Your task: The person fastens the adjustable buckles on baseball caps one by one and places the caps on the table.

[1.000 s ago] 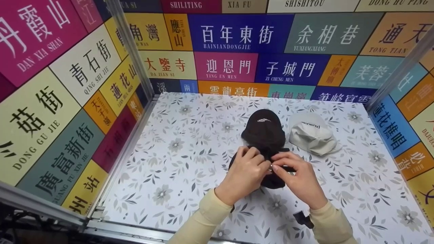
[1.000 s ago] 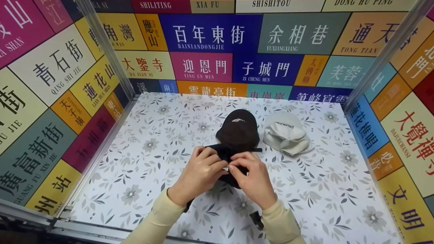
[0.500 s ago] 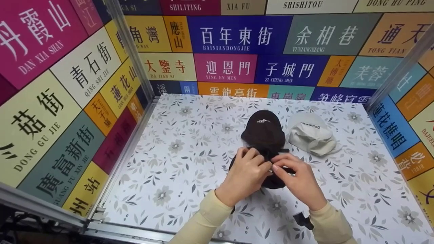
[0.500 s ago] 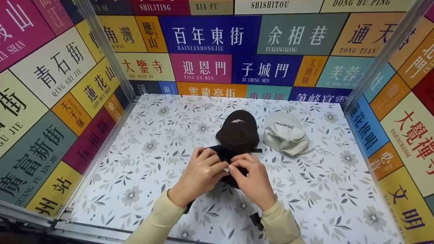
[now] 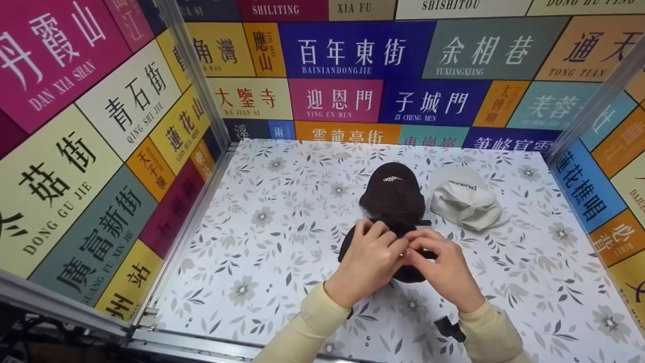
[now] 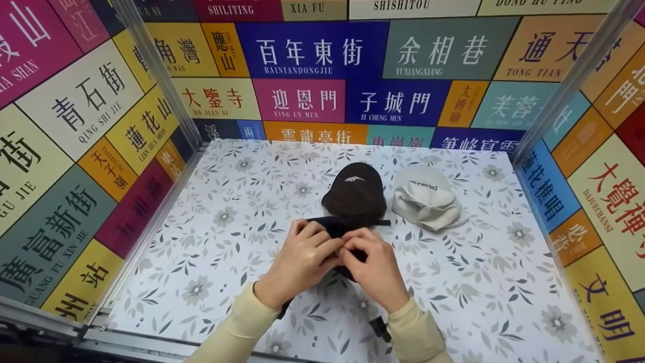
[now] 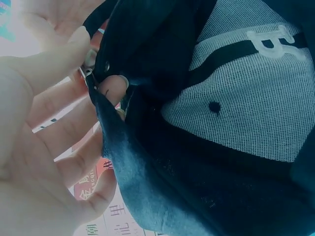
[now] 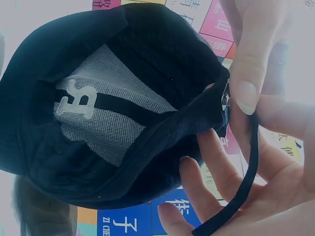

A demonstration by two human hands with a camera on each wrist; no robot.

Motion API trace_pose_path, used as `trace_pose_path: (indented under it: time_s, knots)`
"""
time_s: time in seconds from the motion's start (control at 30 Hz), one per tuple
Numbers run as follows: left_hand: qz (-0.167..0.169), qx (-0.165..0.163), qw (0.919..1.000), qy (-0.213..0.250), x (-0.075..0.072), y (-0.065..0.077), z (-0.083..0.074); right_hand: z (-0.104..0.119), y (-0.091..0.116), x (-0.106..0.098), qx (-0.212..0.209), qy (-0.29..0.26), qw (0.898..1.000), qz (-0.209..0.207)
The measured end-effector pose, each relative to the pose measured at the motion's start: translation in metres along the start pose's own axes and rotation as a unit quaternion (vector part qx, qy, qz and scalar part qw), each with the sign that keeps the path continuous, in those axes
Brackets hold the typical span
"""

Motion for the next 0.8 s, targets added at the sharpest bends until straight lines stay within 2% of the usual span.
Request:
trace_pose_path:
  time_s: [0.23,0.8]
  knots:
    - [0.008,0.002,1.0000,0.003,0.001,0.000,0.001,0.021,-0.003,0.000,0.003,-0.004,1.000,0.003]
    - [-0.017,-0.003,0.9997,0.020,-0.002,0.002,0.006,0.018,-0.003,-0.004,0.025,-0.015,1.000,0.004]
Point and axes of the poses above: each hand's wrist, its own y-axis away from the middle knuckle, its own x-axis out of the palm, z = x × y, the point moved 8 cm from there along -y, towards the middle knuckle, and after that the axes turned 4 degrees about -y, right-handed, at the moved point
